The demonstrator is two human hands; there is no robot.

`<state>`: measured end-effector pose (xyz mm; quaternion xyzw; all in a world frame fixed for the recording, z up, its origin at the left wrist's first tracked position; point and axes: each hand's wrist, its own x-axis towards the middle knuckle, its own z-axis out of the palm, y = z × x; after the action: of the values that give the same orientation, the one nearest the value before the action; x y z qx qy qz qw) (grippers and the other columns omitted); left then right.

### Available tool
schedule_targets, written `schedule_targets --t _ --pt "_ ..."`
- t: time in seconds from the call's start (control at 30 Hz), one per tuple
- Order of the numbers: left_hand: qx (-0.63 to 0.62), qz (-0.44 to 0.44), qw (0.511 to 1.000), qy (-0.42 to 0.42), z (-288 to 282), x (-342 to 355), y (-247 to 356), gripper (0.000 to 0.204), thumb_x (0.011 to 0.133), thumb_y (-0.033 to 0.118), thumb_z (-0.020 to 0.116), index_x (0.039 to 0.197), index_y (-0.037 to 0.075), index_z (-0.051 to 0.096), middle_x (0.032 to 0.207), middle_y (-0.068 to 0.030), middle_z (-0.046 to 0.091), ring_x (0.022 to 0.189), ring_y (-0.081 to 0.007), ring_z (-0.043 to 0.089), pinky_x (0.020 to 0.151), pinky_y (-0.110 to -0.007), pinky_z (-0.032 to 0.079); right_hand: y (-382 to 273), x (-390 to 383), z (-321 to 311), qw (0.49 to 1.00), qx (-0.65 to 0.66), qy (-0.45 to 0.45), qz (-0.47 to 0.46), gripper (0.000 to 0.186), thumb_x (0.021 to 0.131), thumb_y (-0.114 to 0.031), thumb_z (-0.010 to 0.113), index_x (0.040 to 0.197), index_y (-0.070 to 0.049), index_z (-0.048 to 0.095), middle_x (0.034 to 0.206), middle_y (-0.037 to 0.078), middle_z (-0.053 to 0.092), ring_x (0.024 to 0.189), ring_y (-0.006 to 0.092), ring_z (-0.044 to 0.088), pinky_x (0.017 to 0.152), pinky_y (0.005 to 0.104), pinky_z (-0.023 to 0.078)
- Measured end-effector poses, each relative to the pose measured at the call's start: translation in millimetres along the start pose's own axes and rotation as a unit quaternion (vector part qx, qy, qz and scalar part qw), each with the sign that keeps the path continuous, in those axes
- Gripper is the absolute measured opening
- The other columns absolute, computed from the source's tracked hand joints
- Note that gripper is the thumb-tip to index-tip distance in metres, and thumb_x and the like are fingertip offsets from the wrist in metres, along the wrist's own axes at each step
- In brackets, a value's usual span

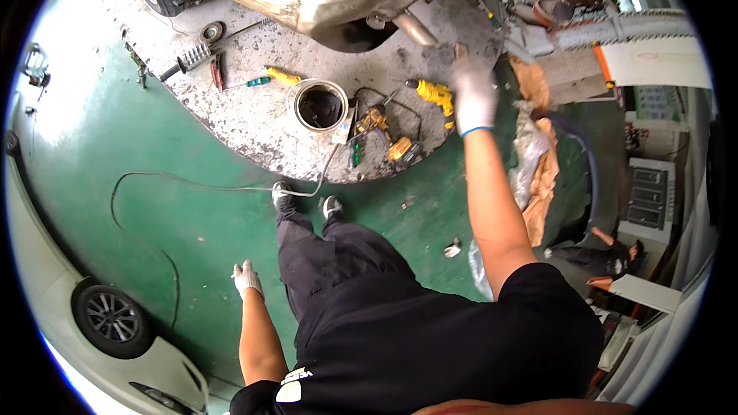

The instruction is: The person uses a yellow power drill to fasten screws into the rear bumper area of a white car. After securing fasteners, the person aligns and fits a black plastic bumper trim piece along the lower edge of the bumper, pressing it into place.

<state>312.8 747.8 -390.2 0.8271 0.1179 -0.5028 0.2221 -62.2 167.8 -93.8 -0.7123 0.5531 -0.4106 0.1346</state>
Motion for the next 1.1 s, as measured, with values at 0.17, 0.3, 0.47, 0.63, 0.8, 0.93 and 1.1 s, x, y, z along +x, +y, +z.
schedule_targets --t 0.17,0.3,0.47,0.63,0.8,0.93,1.1 --pt "-0.109 0.027 0.987 0.119 -41.0 -53.0 25.7 0.032 0.108 0.031 0.052 0.136 0.015 0.054 0.12 -0.0083 0.06 0.092 -0.018 0.057 0.079 -0.038 0.048 168.8 -169.0 80.6 0.88 -0.246 -0.301 0.271 0.056 0.087 -0.045 0.07 0.129 -0.008 0.066 0.121 0.024 0.073 0.114 0.0444 0.07 0.1 0.0541 0.053" --pt "-0.045 0.093 0.985 0.142 -74.6 -80.5 35.9 0.03 0.105 0.024 0.059 0.132 0.011 0.058 0.098 -0.0047 0.066 0.076 -0.0158 0.059 0.067 -0.034 0.05 171.7 -166.9 133.3 0.84 -0.275 -0.397 0.246 0.08 0.085 -0.051 0.076 0.151 -0.012 0.053 0.129 0.023 0.072 0.121 0.0419 0.068 0.103 0.0516 0.053" --pt "-0.016 0.141 0.982 0.123 -61.7 -134.8 67.8 0.055 0.105 0.03 0.06 0.154 0.009 0.05 0.124 -0.0099 0.064 0.101 -0.0218 0.07 0.078 -0.036 0.056 208.5 -185.6 199.8 0.846 -0.242 -0.378 0.289 0.063 0.083 -0.039 0.085 0.133 -0.009 0.06 0.133 0.022 0.069 0.124 0.0419 0.067 0.103 0.0496 0.055" --pt "-0.123 0.31 0.943 -0.025 -27.6 -230.3 173.0 0.07 0.108 0.04 0.062 0.162 0.003 0.038 0.15 -0.0113 0.057 0.119 -0.0317 0.068 0.099 -0.043 0.053 199.7 -200.8 186.5 0.886 -0.148 -0.319 0.302 0.069 0.083 -0.028 0.086 0.143 -0.012 0.056 0.144 0.021 0.062 0.131 0.0436 0.061 0.106 0.0513 0.053" --pt "0.067 0.575 0.789 -0.205 4.8 -413.8 309.9 0.07 0.109 0.051 0.046 0.162 0.006 0.041 0.146 -0.018 0.062 0.124 -0.0381 0.067 0.108 -0.05 0.048 147.4 -190.3 114.3 0.939 -0.083 -0.246 0.225 0.062 0.086 -0.017 0.082 0.142 -0.008 0.058 0.134 0.02 0.065 0.124 0.0403 0.064 0.102 0.0499 0.055" --pt "0.216 0.629 0.659 -0.352 -0.7 -503.8 344.3 0.08 0.106 0.066 0.04 0.162 0.008 0.04 0.139 -0.0195 0.063 0.114 -0.0387 0.068 0.101 -0.052 0.052 43.5 -152.7 43.0 0.925 0.198 -0.266 0.187 0.056 0.088 -0.014 0.079 0.139 -0.004 0.059 0.127 0.019 0.069 0.115 0.0315 0.072 0.098 0.0432 0.058" --pt "0.26 0.619 0.614 -0.415 7.8 -535.1 354.6 0.086 0.106 0.068 0.042 0.164 0.005 0.034 0.127 -0.0194 0.066 0.105 -0.0365 0.068 0.097 -0.05 0.053 -61.1 -138.3 36.3 0.415 0.793 -0.232 0.381 0.053 0.103 -0.028 0.067 0.148 -0.003 0.053 0.137 0.018 0.066 0.112 0.0273 0.074 0.091 0.0401 0.064"
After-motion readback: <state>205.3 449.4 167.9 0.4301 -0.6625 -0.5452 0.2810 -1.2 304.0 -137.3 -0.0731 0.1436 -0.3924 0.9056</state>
